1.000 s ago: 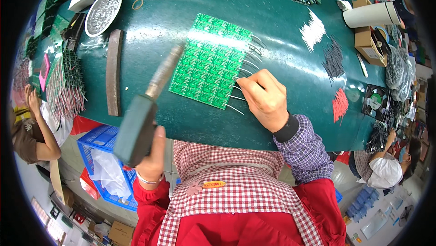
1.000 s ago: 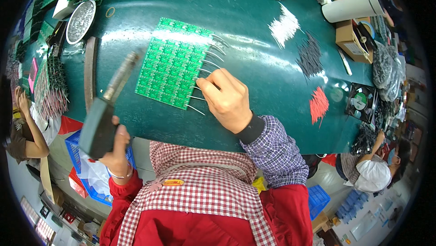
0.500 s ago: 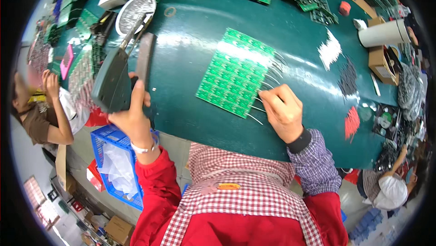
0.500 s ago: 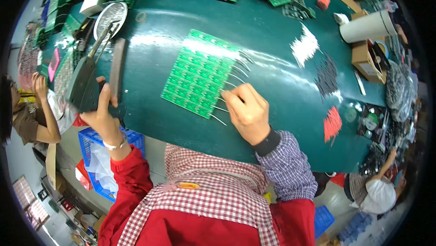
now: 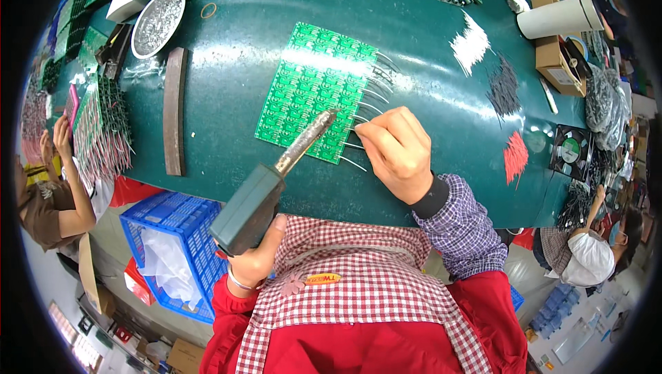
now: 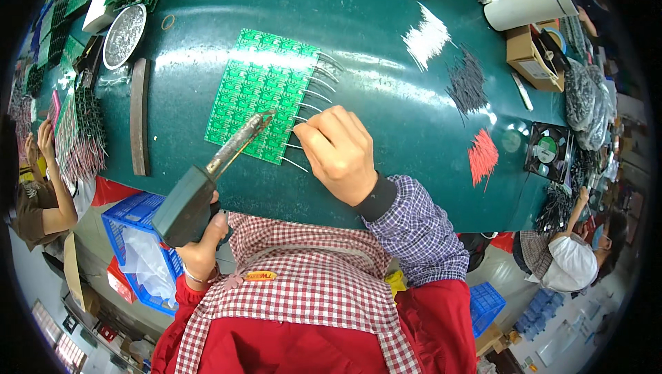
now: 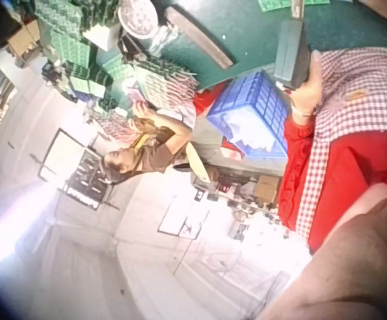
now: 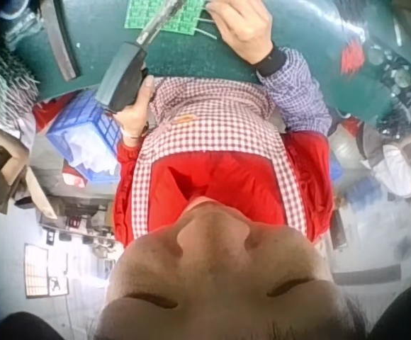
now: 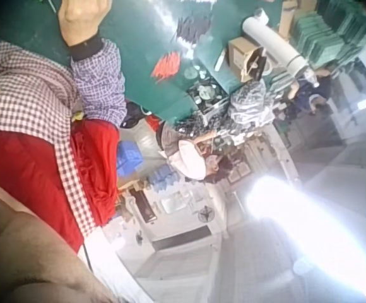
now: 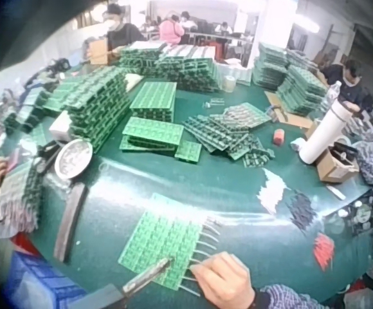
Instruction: The person attaches wires to a circuit board, picking up wires and soldering them onto the board one by one using a soldering gun.
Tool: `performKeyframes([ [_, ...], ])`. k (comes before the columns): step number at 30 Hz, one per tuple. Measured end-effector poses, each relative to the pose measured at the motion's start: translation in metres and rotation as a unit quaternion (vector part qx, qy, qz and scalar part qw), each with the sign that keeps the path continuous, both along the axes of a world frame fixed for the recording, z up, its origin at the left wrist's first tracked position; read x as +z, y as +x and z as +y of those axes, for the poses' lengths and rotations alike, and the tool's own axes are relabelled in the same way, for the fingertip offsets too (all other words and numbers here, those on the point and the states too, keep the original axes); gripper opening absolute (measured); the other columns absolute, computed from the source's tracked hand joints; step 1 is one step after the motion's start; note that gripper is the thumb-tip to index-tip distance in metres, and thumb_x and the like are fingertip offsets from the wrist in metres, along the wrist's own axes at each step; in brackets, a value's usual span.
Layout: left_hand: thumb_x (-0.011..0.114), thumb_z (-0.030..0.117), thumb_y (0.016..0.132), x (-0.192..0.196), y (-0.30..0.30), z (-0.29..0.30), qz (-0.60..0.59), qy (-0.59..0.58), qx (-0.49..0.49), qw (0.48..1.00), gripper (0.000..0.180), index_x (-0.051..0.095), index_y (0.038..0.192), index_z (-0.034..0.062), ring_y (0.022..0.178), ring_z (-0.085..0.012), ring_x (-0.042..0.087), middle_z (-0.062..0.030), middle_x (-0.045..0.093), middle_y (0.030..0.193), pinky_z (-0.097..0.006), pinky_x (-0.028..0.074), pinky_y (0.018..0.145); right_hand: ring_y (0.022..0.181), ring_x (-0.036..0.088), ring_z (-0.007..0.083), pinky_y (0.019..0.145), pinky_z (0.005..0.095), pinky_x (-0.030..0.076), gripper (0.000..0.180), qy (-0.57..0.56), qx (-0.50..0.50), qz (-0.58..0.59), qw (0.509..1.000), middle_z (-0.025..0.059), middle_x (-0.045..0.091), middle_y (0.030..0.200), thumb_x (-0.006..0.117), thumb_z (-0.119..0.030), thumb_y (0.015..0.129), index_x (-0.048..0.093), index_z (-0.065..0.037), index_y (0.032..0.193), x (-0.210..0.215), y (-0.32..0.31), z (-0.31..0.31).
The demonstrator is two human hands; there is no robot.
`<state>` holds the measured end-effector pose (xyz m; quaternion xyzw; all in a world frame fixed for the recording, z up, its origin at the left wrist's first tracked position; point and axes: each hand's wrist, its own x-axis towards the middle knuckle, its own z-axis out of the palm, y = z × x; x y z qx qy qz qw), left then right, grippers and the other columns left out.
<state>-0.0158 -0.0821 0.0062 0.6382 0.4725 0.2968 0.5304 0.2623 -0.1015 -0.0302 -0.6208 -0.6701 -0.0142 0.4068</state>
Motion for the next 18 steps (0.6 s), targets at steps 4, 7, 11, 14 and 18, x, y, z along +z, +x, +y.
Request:
performKeyframes([
  [4,0.077,0.002,0.079,0.003,0.002,-0.005,0.045,-0.021,0.016,0.999,0.024,0.071,0.101,-0.0038,0.074,-0.021,0.07,-0.0126,0.073,0.089,-0.031,0.055,0.069,0.069,0.057,0.023,0.058,0.0337,0.047,0.022,-0.018,0.002,0.029,0.999,0.005,0.057,0.078,0.074,0.005,0.068,0.065,-0.004,0.087,-0.002,-0.004,-0.001],
  [7,0.077,0.003,0.077,0.0,0.006,-0.001,0.071,0.11,-0.034,0.991,0.025,0.071,0.1,-0.0035,0.071,-0.0245,0.07,-0.0151,0.072,0.088,-0.03,0.054,0.065,0.069,0.057,0.0232,0.058,0.034,0.047,0.022,-0.023,0.0,0.032,0.999,0.0048,0.057,0.078,0.074,0.005,0.068,0.065,-0.004,0.087,-0.001,-0.004,-0.002],
  [11,0.076,0.003,0.075,-0.004,0.008,0.001,0.048,0.078,-0.015,0.996,0.025,0.071,0.097,-0.0037,0.066,-0.0257,0.068,-0.0152,0.07,0.085,-0.031,0.052,0.06,0.071,0.058,0.0237,0.058,0.0338,0.048,0.022,-0.016,0.001,0.021,1.0,0.0054,0.057,0.078,0.074,0.005,0.068,0.066,-0.004,0.087,0.0,-0.003,-0.002],
  [14,0.075,0.002,0.074,-0.004,0.009,0.003,0.06,0.099,-0.036,0.993,0.024,0.07,0.097,-0.0039,0.062,-0.0254,0.066,-0.0149,0.068,0.083,-0.032,0.051,0.057,0.073,0.06,0.0241,0.061,0.0339,0.05,0.021,0.001,-0.028,0.011,1.0,0.0054,0.059,0.08,0.073,0.004,0.069,0.066,-0.003,0.087,-0.001,-0.002,0.001],
  [18,0.076,0.002,0.073,-0.004,0.013,0.005,0.057,0.105,-0.038,0.992,0.023,0.071,0.095,-0.0032,0.061,-0.0249,0.065,-0.0146,0.067,0.08,-0.032,0.05,0.055,0.076,0.061,0.0246,0.064,0.0339,0.051,0.02,-0.014,-0.025,0.013,0.999,0.0055,0.059,0.081,0.073,0.004,0.069,0.066,-0.003,0.087,-0.002,0.0,0.002],
])
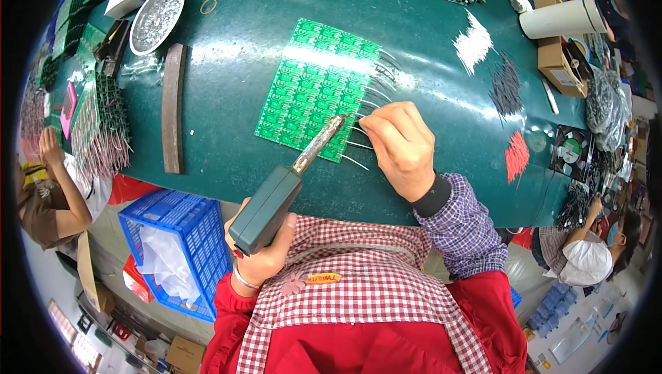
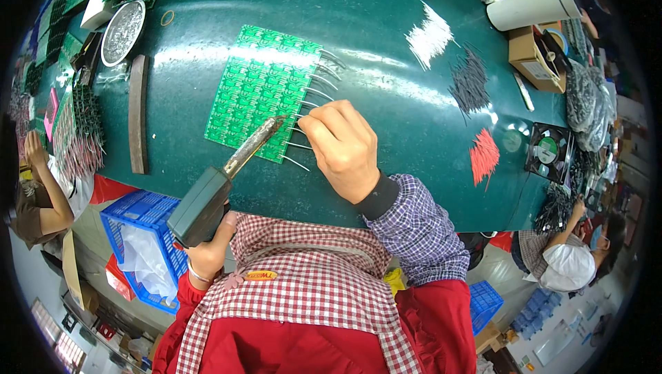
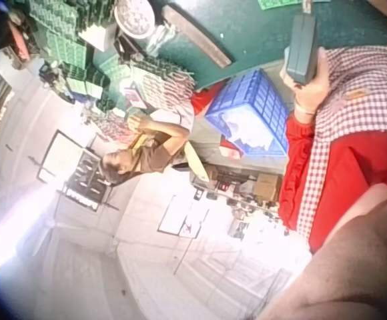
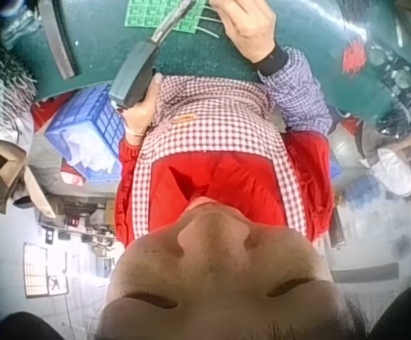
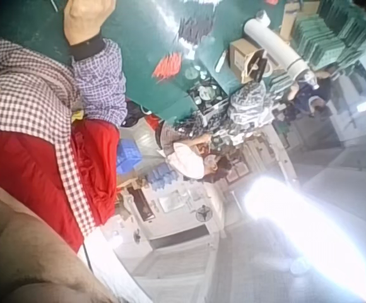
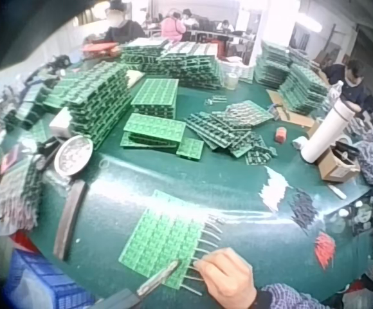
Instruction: The person attaches wires to a circuit board, picking up wires and soldering them onto the board one by one using a soldering gun.
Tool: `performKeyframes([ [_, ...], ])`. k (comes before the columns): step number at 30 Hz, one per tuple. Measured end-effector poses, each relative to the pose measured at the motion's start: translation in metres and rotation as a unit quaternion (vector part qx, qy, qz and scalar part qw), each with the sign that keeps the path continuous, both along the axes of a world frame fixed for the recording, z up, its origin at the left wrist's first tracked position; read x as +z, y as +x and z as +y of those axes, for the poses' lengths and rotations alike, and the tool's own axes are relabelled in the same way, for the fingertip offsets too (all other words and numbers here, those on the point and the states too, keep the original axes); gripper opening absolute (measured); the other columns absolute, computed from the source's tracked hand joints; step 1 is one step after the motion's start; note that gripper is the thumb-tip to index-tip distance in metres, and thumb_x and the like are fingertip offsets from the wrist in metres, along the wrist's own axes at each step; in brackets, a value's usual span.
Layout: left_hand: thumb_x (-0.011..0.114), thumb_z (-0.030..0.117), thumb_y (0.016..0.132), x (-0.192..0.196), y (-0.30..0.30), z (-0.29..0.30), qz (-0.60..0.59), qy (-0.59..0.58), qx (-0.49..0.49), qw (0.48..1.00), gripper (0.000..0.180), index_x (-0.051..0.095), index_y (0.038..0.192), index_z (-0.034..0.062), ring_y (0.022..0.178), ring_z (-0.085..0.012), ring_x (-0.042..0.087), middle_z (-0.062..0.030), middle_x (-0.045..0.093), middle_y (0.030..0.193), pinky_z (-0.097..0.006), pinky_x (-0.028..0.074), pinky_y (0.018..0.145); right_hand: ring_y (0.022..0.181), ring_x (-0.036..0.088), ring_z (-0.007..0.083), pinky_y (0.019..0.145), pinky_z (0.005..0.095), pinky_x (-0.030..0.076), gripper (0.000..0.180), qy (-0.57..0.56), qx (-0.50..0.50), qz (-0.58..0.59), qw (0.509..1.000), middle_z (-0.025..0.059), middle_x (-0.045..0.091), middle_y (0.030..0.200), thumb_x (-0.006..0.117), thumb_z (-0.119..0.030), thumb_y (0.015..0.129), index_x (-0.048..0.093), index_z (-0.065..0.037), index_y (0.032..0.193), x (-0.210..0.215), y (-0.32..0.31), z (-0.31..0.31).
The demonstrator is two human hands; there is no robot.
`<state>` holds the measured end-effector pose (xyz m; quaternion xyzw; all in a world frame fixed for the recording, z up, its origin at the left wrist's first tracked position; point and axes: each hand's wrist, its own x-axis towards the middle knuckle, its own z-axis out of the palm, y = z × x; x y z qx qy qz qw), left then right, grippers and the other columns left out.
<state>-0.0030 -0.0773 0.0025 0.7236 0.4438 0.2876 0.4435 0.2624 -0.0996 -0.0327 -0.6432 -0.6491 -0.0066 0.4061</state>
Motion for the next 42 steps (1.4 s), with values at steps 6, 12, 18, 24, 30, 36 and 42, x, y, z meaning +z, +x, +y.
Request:
performKeyframes([
  [6,0.075,0.002,0.073,-0.002,0.0035,0.0,-0.013,-0.001,0.004,1.0,0.022,0.071,0.093,-0.0035,0.062,-0.0239,0.066,-0.0138,0.067,0.08,-0.031,0.051,0.056,0.074,0.06,0.0241,0.062,0.0345,0.049,0.022,-0.014,0.001,0.0,1.0,0.0058,0.06,0.081,0.073,0.003,0.068,0.067,-0.003,0.089,-0.0019,-0.0012,-0.0005],
  [12,0.075,0.001,0.073,-0.002,0.0042,0.0013,-0.007,-0.01,0.0,1.0,0.022,0.071,0.094,-0.0037,0.062,-0.0236,0.066,-0.0137,0.067,0.081,-0.03,0.051,0.056,0.072,0.059,0.0235,0.06,0.0345,0.049,0.025,-0.019,0.006,-0.007,1.0,0.0063,0.059,0.082,0.072,0.004,0.069,0.067,-0.003,0.092,-0.0016,-0.0004,-0.0006],
  [18,0.074,0.0,0.072,-0.0016,0.0042,0.0029,0.001,-0.004,-0.015,1.0,0.022,0.071,0.094,-0.0039,0.062,-0.0231,0.066,-0.0135,0.066,0.081,-0.03,0.05,0.055,0.071,0.058,0.0233,0.057,0.0337,0.049,0.026,-0.007,0.011,-0.022,1.0,0.0062,0.058,0.081,0.071,0.004,0.068,0.066,-0.003,0.092,-0.0014,0.0001,0.0008],
  [24,0.074,-0.001,0.072,-0.0017,0.0031,0.0025,0.009,0.003,-0.025,1.0,0.022,0.071,0.093,-0.0039,0.061,-0.0246,0.064,-0.0141,0.066,0.08,-0.031,0.05,0.055,0.071,0.058,0.0226,0.057,0.0327,0.049,0.026,-0.005,0.01,-0.036,0.999,0.0059,0.058,0.081,0.07,0.004,0.068,0.066,-0.003,0.092,-0.0021,0.0004,0.0013],
  [30,0.075,0.001,0.072,-0.0024,-0.0038,-0.0046,0.011,-0.019,0.014,1.0,0.023,0.071,0.094,-0.0041,0.06,-0.0257,0.064,-0.0147,0.066,0.079,-0.032,0.05,0.055,0.07,0.058,0.0224,0.055,0.0327,0.049,0.025,-0.008,0.014,-0.034,0.999,0.006,0.057,0.081,0.07,0.003,0.067,0.066,-0.003,0.092,-0.0042,0.0004,0.0004],
  [36,0.075,0.001,0.073,-0.0038,-0.0028,-0.0028,0.004,-0.014,0.013,1.0,0.024,0.071,0.095,-0.0039,0.061,-0.0257,0.065,-0.0149,0.067,0.081,-0.032,0.05,0.056,0.071,0.058,0.0225,0.056,0.0328,0.049,0.026,-0.007,0.014,-0.039,0.999,0.0061,0.058,0.081,0.069,0.004,0.067,0.066,-0.003,0.092,-0.0018,0.0007,0.0009],
  [42,0.075,0.001,0.073,-0.0017,-0.0019,-0.0003,0.008,0.012,-0.005,1.0,0.025,0.071,0.096,-0.0042,0.063,-0.0252,0.068,-0.0154,0.068,0.083,-0.031,0.052,0.057,0.071,0.058,0.0227,0.056,0.0327,0.05,0.027,-0.008,0.016,-0.032,0.999,0.0065,0.058,0.081,0.069,0.005,0.066,0.066,-0.003,0.092,-0.0021,0.0007,0.002],
])
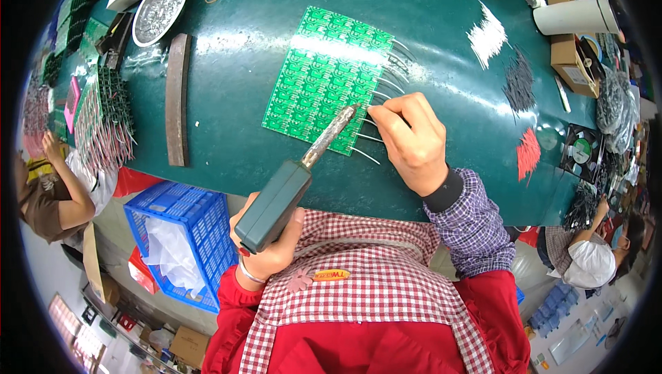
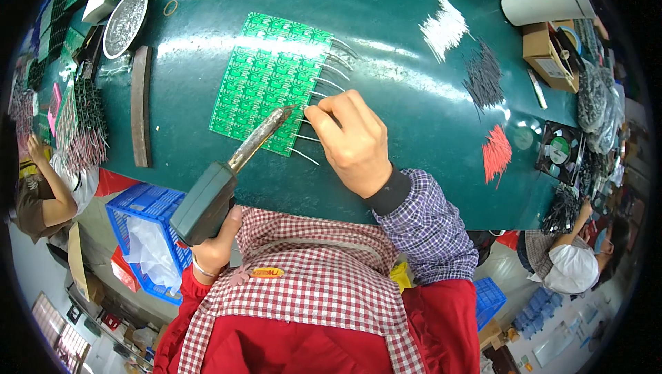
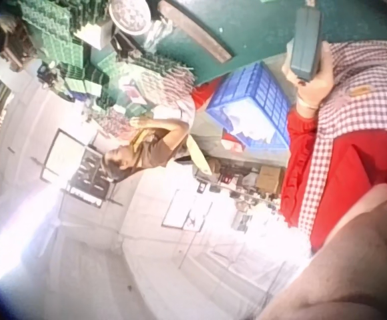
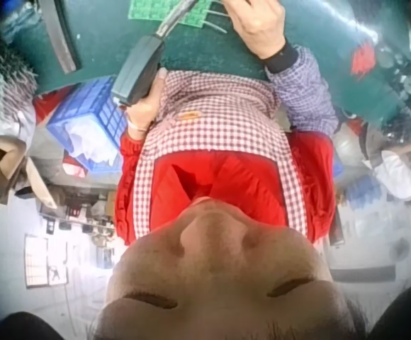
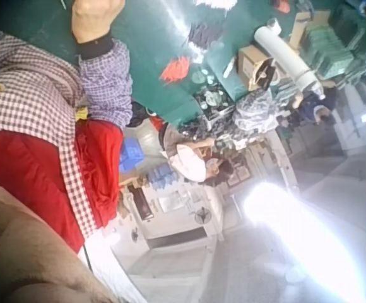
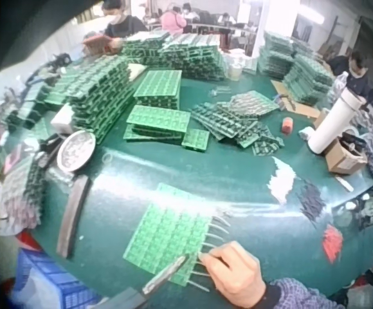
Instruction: The person attaches wires to a circuit board, picking up wires and soldering them onto the board one by one using a soldering gun.
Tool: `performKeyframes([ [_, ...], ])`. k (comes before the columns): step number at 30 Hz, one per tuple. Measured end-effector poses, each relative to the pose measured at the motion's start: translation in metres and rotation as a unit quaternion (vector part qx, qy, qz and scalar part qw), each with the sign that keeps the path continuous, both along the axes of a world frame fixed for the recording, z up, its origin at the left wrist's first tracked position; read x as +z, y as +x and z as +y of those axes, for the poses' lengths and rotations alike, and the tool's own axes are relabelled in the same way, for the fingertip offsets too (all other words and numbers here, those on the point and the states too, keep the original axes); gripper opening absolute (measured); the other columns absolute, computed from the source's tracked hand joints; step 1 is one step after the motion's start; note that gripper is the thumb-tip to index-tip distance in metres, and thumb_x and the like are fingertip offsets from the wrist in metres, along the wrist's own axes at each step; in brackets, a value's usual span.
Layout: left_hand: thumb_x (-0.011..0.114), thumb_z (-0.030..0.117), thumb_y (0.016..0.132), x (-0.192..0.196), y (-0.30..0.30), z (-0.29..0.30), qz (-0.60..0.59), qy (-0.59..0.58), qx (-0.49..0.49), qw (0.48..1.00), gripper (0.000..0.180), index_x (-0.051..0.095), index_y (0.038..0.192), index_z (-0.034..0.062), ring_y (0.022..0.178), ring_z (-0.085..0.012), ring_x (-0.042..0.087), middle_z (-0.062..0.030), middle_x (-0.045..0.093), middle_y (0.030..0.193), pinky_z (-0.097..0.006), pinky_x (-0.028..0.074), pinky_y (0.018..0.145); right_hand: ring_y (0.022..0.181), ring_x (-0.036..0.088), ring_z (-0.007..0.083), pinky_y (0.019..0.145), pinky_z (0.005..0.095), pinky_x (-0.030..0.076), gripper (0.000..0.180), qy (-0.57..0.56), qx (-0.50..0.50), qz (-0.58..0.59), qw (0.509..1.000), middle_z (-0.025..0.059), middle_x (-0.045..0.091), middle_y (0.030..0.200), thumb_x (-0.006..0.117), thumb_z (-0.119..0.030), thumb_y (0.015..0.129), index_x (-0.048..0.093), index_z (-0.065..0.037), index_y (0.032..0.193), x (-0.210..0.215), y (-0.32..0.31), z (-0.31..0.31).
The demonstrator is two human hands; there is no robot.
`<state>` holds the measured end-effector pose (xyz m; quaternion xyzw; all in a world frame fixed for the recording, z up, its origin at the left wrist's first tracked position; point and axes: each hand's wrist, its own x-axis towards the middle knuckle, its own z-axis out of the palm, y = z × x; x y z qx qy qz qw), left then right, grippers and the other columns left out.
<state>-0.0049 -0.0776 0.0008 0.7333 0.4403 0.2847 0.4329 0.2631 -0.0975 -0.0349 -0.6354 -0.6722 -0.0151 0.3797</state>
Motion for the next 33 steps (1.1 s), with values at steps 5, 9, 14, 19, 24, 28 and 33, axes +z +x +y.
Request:
performKeyframes([
  [5,0.075,0.001,0.073,0.002,-0.001,-0.002,0.013,0.007,-0.008,1.0,0.024,0.071,0.097,-0.0045,0.065,-0.0251,0.069,-0.0162,0.069,0.086,-0.031,0.053,0.058,0.071,0.058,0.0227,0.056,0.0328,0.05,0.027,0.005,-0.002,-0.007,1.0,0.0066,0.058,0.081,0.07,0.004,0.066,0.067,-0.002,0.091,0.0,0.0,-0.001],
  [9,0.075,0.001,0.073,0.001,0.002,-0.001,0.002,-0.013,-0.008,1.0,0.024,0.071,0.096,-0.0043,0.067,-0.0248,0.069,-0.0159,0.069,0.087,-0.03,0.053,0.059,0.07,0.058,0.0229,0.056,0.0328,0.05,0.026,0.004,-0.002,-0.005,1.0,0.0068,0.058,0.081,0.07,0.005,0.066,0.066,-0.002,0.091,0.001,0.0,-0.001],
  [14,0.075,0.001,0.073,0.004,0.005,0.002,0.023,0.008,-0.037,0.999,0.023,0.071,0.095,-0.0037,0.065,-0.0235,0.068,-0.0148,0.069,0.086,-0.031,0.053,0.059,0.071,0.059,0.023,0.056,0.0329,0.05,0.026,0.007,-0.001,-0.005,1.0,0.0069,0.059,0.081,0.071,0.005,0.067,0.066,-0.002,0.091,0.0,0.0,-0.001],
  [19,0.076,0.001,0.073,0.001,0.004,0.001,0.025,0.022,-0.03,0.999,0.023,0.071,0.094,-0.0038,0.063,-0.0231,0.067,-0.0147,0.068,0.086,-0.03,0.052,0.058,0.071,0.059,0.0229,0.056,0.0327,0.05,0.026,0.003,0.0,-0.008,1.0,0.007,0.059,0.081,0.071,0.005,0.067,0.067,-0.002,0.092,0.001,0.0,0.0],
  [24,0.073,-0.003,0.078,-0.002,-0.01,-0.003,0.007,-0.031,0.021,0.999,0.029,0.067,0.107,-0.0044,0.068,-0.0185,0.064,-0.0126,0.068,0.094,-0.029,0.051,0.06,0.072,0.059,0.0229,0.056,0.0326,0.05,0.026,0.002,-0.001,-0.008,1.0,0.0067,0.059,0.081,0.071,0.005,0.067,0.067,-0.002,0.092,0.002,0.0,0.0],
  [28,0.067,-0.01,0.081,-0.004,-0.011,0.003,-0.023,-0.011,0.059,0.998,0.037,0.063,0.117,-0.0058,0.065,-0.0106,0.057,-0.0097,0.066,0.098,-0.024,0.046,0.056,0.072,0.059,0.0229,0.056,0.0329,0.05,0.026,-0.009,-0.001,0.003,1.0,0.0066,0.059,0.082,0.071,0.006,0.067,0.068,-0.002,0.091,0.001,0.0,-0.002],
  [33,0.064,-0.012,0.081,0.012,-0.011,0.042,-0.008,0.094,0.11,0.989,0.038,0.06,0.118,-0.0066,0.061,-0.0109,0.056,-0.0122,0.066,0.1,-0.024,0.043,0.052,0.071,0.059,0.0232,0.057,0.0334,0.05,0.027,-0.008,0.006,0.002,1.0,0.0071,0.059,0.082,0.071,0.007,0.067,0.069,-0.001,0.092,0.009,0.0,-0.002],
])
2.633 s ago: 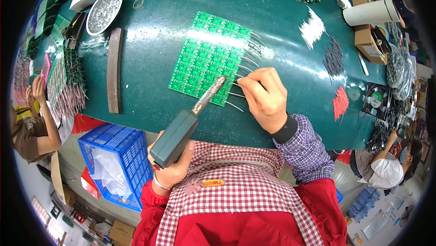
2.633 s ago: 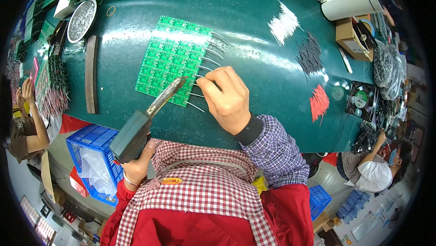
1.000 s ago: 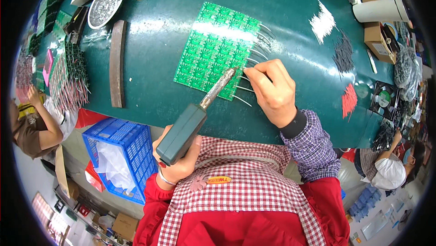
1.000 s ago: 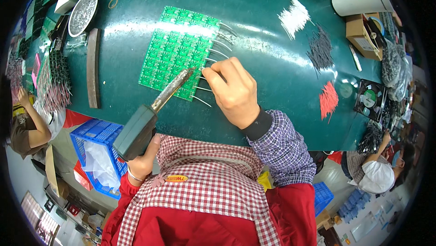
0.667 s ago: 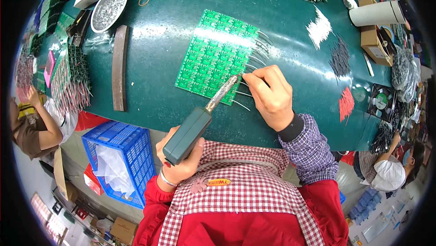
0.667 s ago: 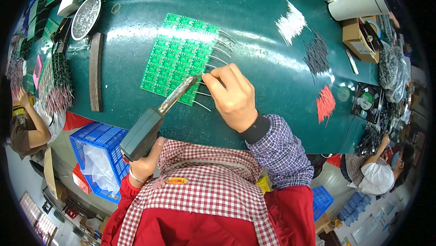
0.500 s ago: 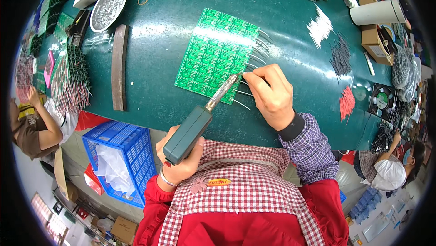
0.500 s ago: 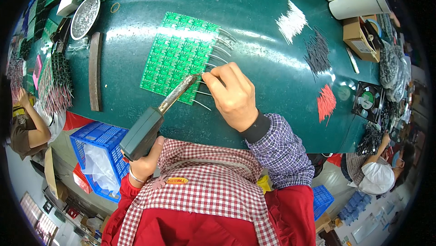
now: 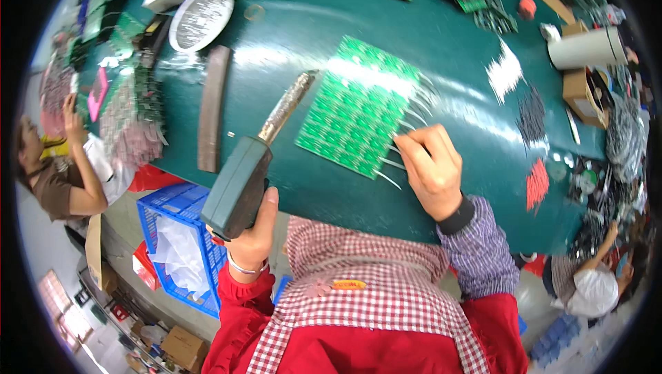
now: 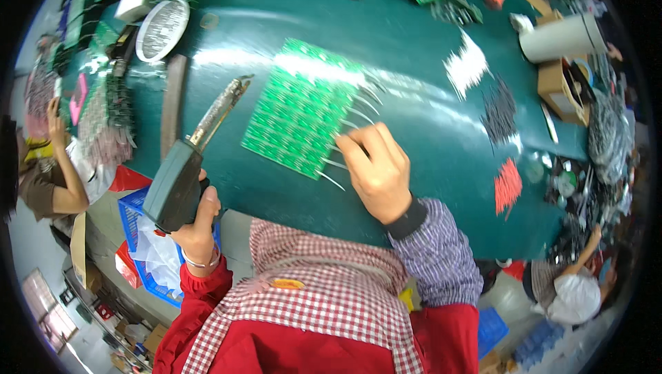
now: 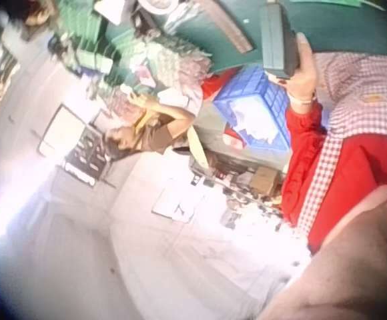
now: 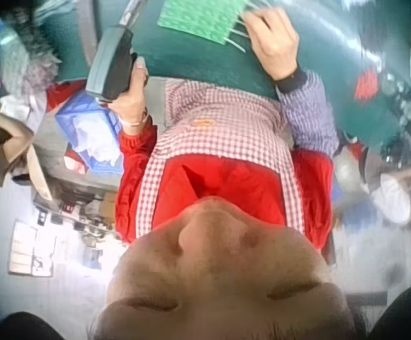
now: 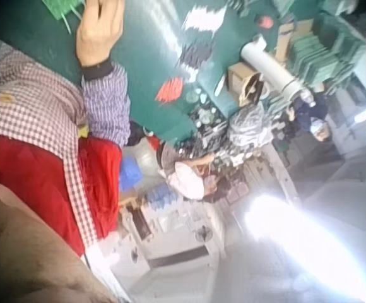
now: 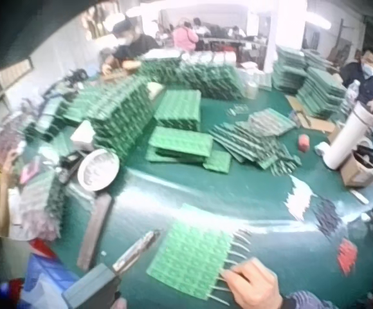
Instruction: The person attaches wires to a circuit board, picking up wires and soldering them onto the board one by one using a soldering gun.
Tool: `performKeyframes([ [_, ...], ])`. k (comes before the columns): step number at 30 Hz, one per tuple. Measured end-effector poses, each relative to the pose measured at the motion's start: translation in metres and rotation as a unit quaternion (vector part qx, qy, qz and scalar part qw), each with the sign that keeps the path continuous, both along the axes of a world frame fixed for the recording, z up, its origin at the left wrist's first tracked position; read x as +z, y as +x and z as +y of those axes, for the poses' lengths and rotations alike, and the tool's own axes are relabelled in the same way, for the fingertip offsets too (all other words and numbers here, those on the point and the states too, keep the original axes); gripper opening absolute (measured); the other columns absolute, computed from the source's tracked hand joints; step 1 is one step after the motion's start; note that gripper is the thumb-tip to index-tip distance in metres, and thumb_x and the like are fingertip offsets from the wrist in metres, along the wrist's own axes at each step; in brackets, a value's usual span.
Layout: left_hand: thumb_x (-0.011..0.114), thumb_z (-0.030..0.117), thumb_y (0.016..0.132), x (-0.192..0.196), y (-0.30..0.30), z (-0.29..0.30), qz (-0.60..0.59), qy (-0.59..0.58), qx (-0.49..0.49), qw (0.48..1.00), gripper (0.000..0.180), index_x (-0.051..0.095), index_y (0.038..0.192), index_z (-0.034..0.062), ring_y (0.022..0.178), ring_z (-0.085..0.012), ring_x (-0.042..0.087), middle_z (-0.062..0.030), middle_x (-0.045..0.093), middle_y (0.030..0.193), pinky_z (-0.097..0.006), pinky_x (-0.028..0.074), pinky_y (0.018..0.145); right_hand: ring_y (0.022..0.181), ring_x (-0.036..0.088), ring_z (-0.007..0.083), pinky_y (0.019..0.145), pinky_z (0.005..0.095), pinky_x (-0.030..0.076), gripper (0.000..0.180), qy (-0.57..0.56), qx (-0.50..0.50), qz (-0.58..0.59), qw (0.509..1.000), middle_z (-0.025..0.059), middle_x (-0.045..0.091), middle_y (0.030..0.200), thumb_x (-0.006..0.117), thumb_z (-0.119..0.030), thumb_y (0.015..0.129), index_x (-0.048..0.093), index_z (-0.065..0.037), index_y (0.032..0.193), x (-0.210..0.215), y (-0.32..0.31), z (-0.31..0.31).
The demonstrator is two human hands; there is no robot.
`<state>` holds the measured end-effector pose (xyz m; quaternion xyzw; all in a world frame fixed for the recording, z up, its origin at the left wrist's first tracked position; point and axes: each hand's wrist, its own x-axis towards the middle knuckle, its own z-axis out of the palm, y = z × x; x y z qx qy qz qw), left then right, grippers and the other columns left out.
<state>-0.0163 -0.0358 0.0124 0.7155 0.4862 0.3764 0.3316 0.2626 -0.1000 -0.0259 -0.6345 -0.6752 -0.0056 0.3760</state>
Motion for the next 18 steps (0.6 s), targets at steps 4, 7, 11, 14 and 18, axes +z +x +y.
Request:
performKeyframes([
  [4,0.063,-0.012,0.082,0.026,0.005,0.029,-0.156,0.032,0.145,0.976,0.041,0.056,0.123,-0.009,0.057,-0.0108,0.053,-0.0173,0.068,0.108,-0.024,0.042,0.051,0.071,0.059,0.0244,0.057,0.034,0.049,0.026,0.002,-0.008,0.012,1.0,0.0079,0.058,0.081,0.072,0.008,0.067,0.069,-0.001,0.092,0.008,-0.004,0.005],
  [7,0.066,-0.006,0.085,0.031,0.01,0.066,-0.21,0.087,0.165,0.96,0.035,0.06,0.119,-0.0078,0.056,-0.0087,0.051,-0.015,0.068,0.102,-0.023,0.041,0.051,0.071,0.059,0.0245,0.056,0.0343,0.049,0.024,-0.004,-0.011,0.01,1.0,0.008,0.058,0.08,0.072,0.008,0.068,0.069,-0.001,0.091,0.005,-0.003,0.003],
  [11,0.071,-0.002,0.084,0.018,0.009,0.115,-0.124,-0.08,0.208,0.967,0.018,0.065,0.1,-0.0049,0.052,-0.0099,0.055,-0.0063,0.065,0.078,-0.023,0.04,0.047,0.071,0.059,0.0246,0.055,0.0345,0.048,0.021,-0.014,-0.01,0.016,1.0,0.0082,0.058,0.079,0.073,0.006,0.07,0.068,-0.002,0.089,0.005,-0.002,0.0],
  [14,0.07,-0.004,0.082,0.006,0.009,0.108,-0.243,-0.018,0.19,0.951,0.026,0.063,0.108,-0.0058,0.052,-0.0112,0.055,-0.0099,0.067,0.091,-0.025,0.042,0.045,0.071,0.059,0.0247,0.056,0.0344,0.048,0.02,-0.009,-0.01,0.009,1.0,0.0082,0.058,0.079,0.072,0.006,0.071,0.068,-0.002,0.089,0.007,-0.003,-0.001],
  [18,0.068,-0.005,0.084,0.01,0.017,0.077,-0.323,-0.015,0.169,0.931,0.029,0.061,0.111,-0.0048,0.057,-0.0115,0.059,-0.0094,0.067,0.096,-0.024,0.046,0.047,0.071,0.059,0.0247,0.057,0.0343,0.049,0.02,0.0,-0.005,0.004,1.0,0.0076,0.058,0.08,0.073,0.006,0.073,0.069,-0.003,0.09,0.007,-0.002,0.0],
])
